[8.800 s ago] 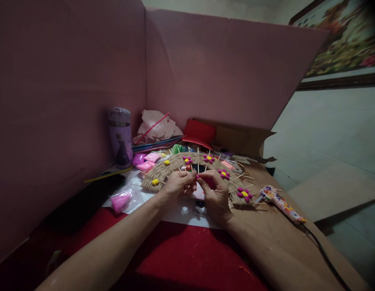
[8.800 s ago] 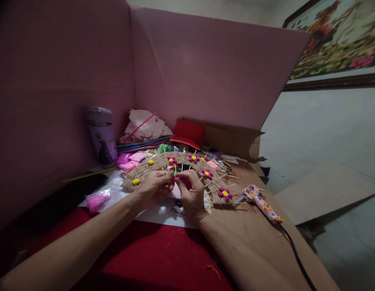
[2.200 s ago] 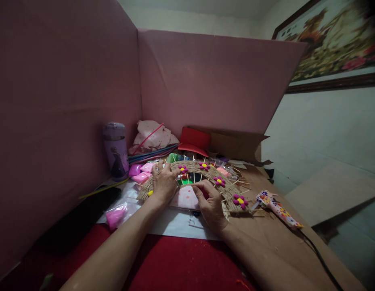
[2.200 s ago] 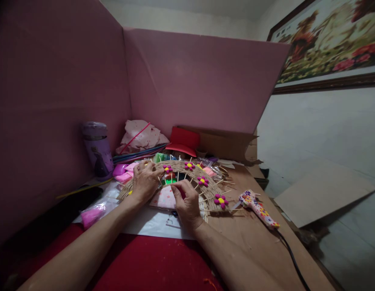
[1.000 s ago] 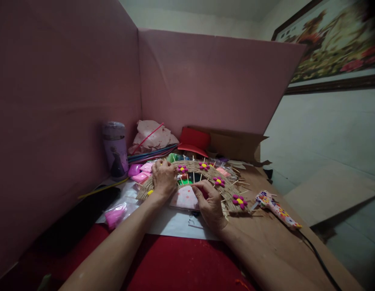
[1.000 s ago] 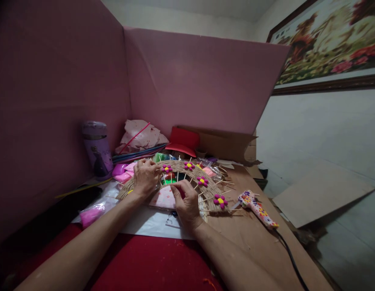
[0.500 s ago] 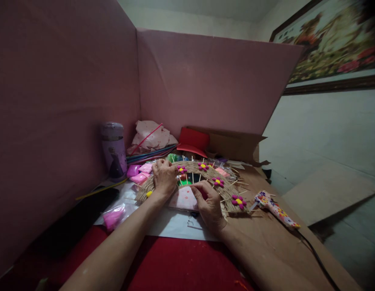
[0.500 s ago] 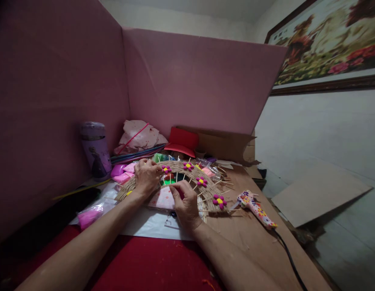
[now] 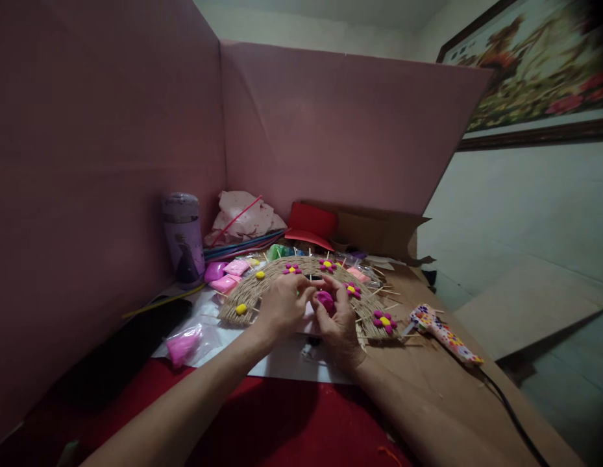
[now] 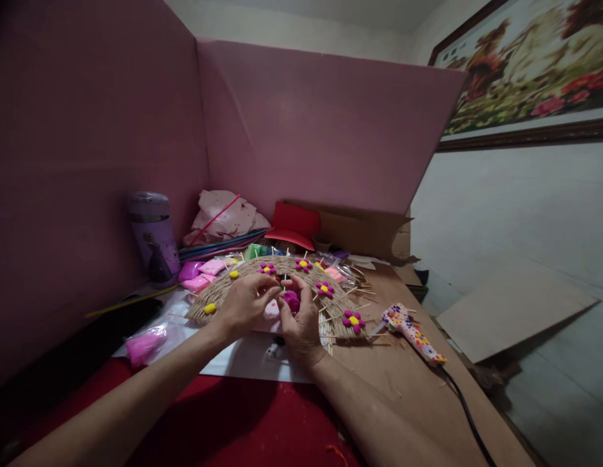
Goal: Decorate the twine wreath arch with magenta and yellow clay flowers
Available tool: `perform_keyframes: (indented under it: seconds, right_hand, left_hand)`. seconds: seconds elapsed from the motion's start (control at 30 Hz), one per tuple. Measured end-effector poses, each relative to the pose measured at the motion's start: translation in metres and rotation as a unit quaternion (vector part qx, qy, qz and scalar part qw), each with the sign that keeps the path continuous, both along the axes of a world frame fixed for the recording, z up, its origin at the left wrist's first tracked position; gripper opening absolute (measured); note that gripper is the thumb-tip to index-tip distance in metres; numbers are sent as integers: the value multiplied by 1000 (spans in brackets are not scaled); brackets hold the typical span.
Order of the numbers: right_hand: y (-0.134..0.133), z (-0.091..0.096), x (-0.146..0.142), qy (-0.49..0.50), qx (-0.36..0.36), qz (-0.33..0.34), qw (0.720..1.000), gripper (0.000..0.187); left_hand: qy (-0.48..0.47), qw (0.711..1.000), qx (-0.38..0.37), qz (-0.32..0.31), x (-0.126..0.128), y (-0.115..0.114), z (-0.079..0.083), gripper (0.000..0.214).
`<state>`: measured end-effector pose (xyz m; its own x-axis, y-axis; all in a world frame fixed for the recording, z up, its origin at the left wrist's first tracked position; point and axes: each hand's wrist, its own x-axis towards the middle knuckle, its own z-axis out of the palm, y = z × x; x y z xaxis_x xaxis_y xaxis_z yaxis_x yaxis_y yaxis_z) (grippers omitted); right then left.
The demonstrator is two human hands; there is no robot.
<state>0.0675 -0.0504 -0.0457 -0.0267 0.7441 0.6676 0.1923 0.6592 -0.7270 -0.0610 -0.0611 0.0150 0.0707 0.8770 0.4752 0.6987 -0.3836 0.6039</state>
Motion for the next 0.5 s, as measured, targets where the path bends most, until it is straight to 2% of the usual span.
perform_keyframes:
  seconds: [0.13, 0.27, 0.4, 0.5]
  right_hand:
    - [-4, -1, 1, -64, 32, 26, 997, 60]
    - [-7, -1, 0, -113, 64, 22, 991, 65]
    - [-7, 0, 0, -131, 79, 22, 988, 58]
    - [-7, 3, 0, -136, 82, 30, 987, 49]
  left_hand:
    - [-12, 999, 19, -41, 4, -13, -5, 14]
    - [-59, 996, 20, -67, 1, -12, -16, 11]
    - [-102, 990, 9, -99, -4, -11, -21, 10]
    - [-144, 986, -18, -78, -6, -11, -19, 10]
